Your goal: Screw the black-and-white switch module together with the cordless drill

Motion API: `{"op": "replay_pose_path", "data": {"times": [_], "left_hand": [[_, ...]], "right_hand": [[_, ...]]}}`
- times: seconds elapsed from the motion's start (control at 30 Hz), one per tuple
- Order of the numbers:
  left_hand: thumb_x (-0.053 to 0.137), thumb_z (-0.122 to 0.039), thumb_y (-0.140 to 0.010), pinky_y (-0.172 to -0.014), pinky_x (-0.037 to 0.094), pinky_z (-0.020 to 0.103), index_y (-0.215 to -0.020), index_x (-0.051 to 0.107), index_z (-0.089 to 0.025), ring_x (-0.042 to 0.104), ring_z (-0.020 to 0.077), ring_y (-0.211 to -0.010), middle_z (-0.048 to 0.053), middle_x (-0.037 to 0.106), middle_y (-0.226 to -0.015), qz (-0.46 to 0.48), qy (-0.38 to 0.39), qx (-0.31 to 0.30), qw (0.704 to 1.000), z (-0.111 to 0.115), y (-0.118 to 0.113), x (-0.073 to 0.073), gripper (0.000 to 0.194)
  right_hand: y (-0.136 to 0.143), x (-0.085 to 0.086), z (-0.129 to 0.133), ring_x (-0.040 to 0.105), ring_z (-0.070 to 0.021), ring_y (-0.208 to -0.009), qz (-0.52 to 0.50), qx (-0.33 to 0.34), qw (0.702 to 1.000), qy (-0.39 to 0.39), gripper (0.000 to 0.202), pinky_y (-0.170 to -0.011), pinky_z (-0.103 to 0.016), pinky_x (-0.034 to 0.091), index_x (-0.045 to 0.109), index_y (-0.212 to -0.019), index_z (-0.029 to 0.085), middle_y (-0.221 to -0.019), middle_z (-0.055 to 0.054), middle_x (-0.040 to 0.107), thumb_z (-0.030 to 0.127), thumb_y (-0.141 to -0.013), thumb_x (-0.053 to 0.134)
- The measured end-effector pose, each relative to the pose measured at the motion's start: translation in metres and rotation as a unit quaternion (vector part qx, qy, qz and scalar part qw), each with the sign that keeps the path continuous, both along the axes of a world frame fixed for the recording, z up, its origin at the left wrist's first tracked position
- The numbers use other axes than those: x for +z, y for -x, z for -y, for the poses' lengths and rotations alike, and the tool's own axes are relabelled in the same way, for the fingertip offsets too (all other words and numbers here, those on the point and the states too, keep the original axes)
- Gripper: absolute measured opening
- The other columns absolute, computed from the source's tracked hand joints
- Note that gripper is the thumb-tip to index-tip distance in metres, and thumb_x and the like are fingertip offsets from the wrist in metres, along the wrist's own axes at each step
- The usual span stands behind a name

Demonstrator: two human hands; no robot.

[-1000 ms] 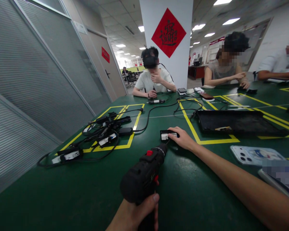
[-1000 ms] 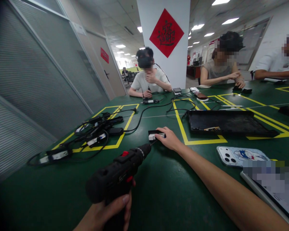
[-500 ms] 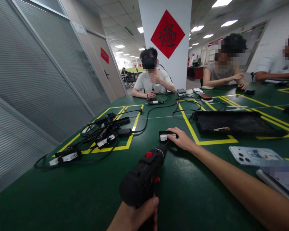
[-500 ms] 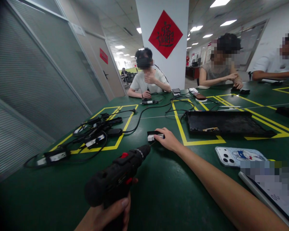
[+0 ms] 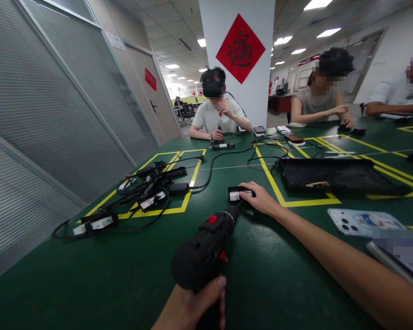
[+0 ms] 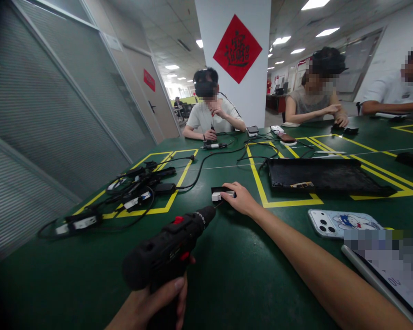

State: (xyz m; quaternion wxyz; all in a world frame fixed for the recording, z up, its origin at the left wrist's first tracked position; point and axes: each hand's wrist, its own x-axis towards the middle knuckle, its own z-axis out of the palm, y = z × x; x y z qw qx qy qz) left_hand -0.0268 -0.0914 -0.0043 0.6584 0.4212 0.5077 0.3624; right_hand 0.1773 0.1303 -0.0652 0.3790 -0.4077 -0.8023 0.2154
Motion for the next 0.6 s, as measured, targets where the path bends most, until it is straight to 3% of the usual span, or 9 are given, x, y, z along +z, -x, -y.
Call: {"op": "replay_pose_path", "data": {"times": [0.13,0.37,0.6], "left_hand": [[0.056,-0.042,-0.082,-0.049,0.047,0.03,-0.114,0.038,-0.016,0.058,0.0158,-0.046,-0.003,0.058,-0.055,-0.016,-0.006,-0.008,1.0,-0.001,-0.001,0.002,0.046],[0.061,-0.045,-0.077,-0.05,0.047,0.03,-0.12,0.038,-0.015,0.057,0.0157,-0.048,-0.002,0.059,-0.057,-0.022,0.02,0.013,0.999,0.001,-0.004,0.007,0.056],[0.061,-0.05,-0.075,-0.047,0.045,0.027,-0.121,0.041,-0.016,0.055,0.0151,-0.045,-0.001,0.06,-0.054,-0.022,-0.001,0.005,1.0,-0.001,0.0,-0.005,0.06]], "right_hand": [[0.0,-0.001,-0.001,0.056,-0.0184,-0.097,0.0,-0.001,1.0,-0.001,0.038,-0.089,-0.032,0.041,0.058,-0.117,0.021,-0.106,-0.007,0.058,0.043,-0.087,0.051],[0.0,-0.001,0.0,0.056,-0.018,-0.096,0.0,-0.002,1.0,0.003,0.038,-0.088,-0.032,0.041,0.058,-0.117,0.021,-0.106,-0.007,0.058,0.043,-0.087,0.051],[0.0,0.0,0.0,0.056,-0.0185,-0.096,-0.003,-0.001,1.0,0.006,0.037,-0.088,-0.032,0.041,0.059,-0.116,0.021,-0.107,-0.007,0.058,0.042,-0.086,0.051]]}}
